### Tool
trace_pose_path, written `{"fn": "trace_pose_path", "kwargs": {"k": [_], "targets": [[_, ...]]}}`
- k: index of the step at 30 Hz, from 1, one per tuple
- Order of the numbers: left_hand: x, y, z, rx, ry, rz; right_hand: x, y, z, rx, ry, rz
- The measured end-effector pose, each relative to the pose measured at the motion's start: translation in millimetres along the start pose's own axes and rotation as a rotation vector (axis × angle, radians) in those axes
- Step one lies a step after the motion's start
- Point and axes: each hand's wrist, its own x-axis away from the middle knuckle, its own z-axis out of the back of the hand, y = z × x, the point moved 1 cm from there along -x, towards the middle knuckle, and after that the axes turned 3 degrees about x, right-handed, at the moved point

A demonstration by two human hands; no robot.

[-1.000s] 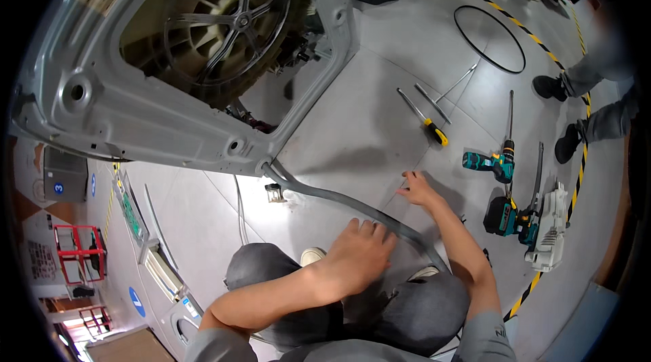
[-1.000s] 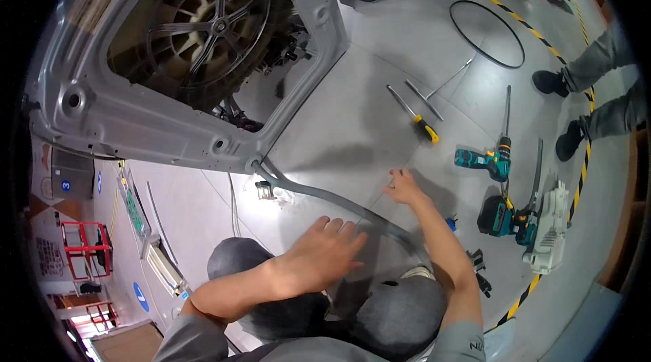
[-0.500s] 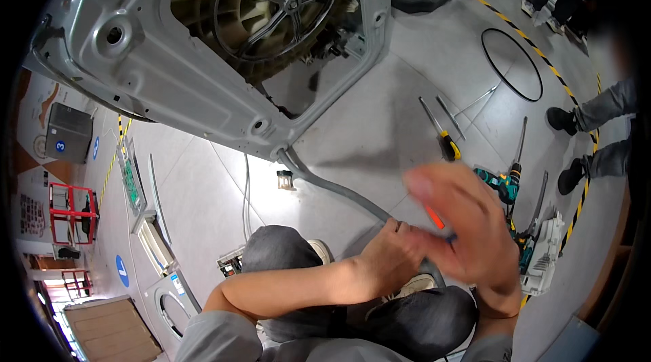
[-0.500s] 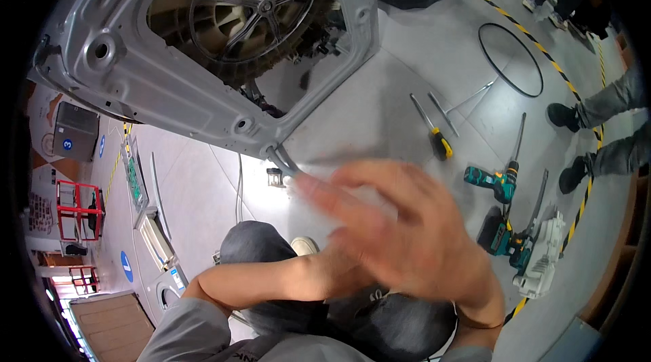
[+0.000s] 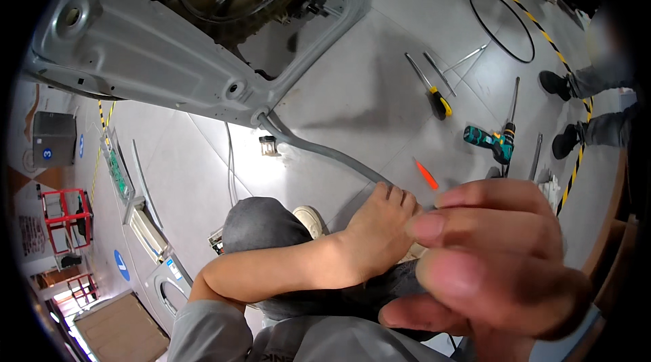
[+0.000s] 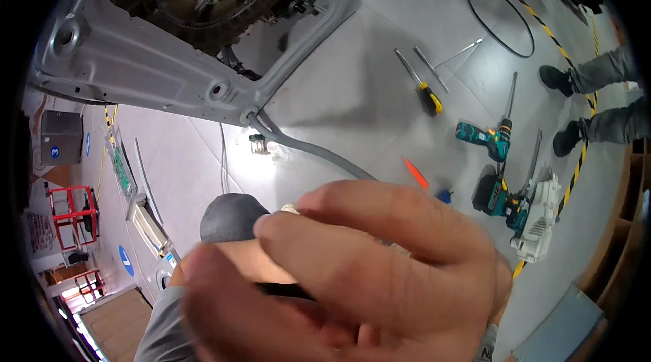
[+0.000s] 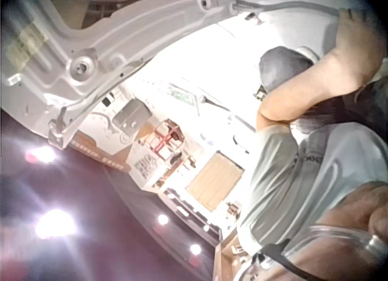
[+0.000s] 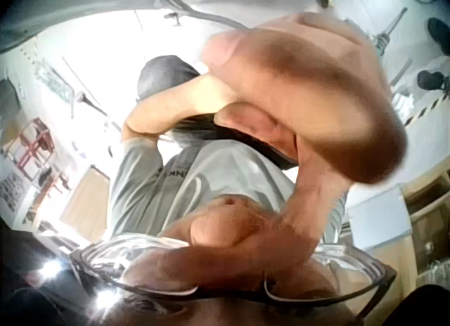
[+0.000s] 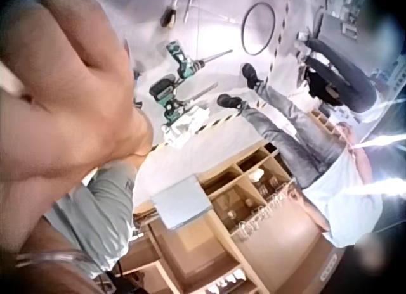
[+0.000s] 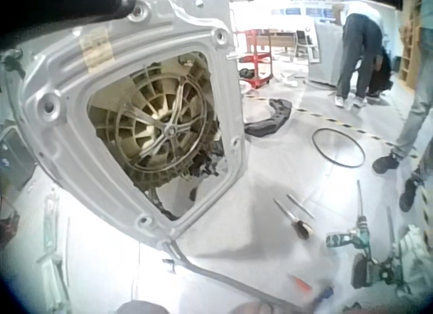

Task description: The person places a metal pulley onto the rear of a washing machine drum, inserts a bolt by hand, and tightens it using a power tool. The person then fits a drive belt around the pulley and motor spindle, with assistance from another person who holds the belt in place while the pulley is rotated.

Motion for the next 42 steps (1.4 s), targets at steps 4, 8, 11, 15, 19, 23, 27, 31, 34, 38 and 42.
{"fn": "trace_pose_path", "kwargs": {"k": [4, 8, 11, 15, 19, 23, 27, 31, 34, 38, 42], "targets": [[-9.9, 4.9, -2.3, -0.02, 0.046, -0.08, -12.7, -25.2, 20.7, 0.085, -0.15, -0.097], [-9.7, -0.3, 3.0, 0.015, -0.052, -0.056, -33.2, -46.8, 38.2, 0.13, -0.423, -0.266], [-2.2, -5.5, 1.7, 0.091, -0.089, -0.021, -19.7, -14.7, 6.7, 0.08, -0.152, -0.042], [-11.7, -9.0, -5.6, 0.15, 0.006, -0.096, 0.1, 31.2, -1.1, 0.087, -0.078, 0.043], [-1.9, -3.8, 0.6, 0.015, -0.063, -0.065, 49.4, 107.5, -21.3, 0.153, -0.272, -0.233], [-5.8, -5.2, 1.1, -0.022, -0.099, -0.04, 173.4, 185.8, -54.9, 0.208, -0.385, -0.618], [-5.3, -6.6, 1.3, -0.034, -0.087, -0.049, 303.0, 211.4, -83.2, 0.432, -0.621, -0.821], [-6.7, -7.9, -1.0, -0.027, -0.091, -0.032, 363.2, 203.5, -108.2, 0.43, -0.614, -1.004], [-9.5, -8.7, -3.7, -0.025, -0.095, -0.035, 386.2, 200.7, -115.4, 0.46, -0.571, -1.032], [-9.9, -9.1, -4.4, -0.007, -0.09, -0.023, 392.0, 206.2, -120.2, 0.433, -0.609, -1.083], [-10.6, -10.1, -7.2, 0.0, -0.093, -0.022, 386.1, 211.8, -118.0, 0.395, -0.682, -1.114]]}}
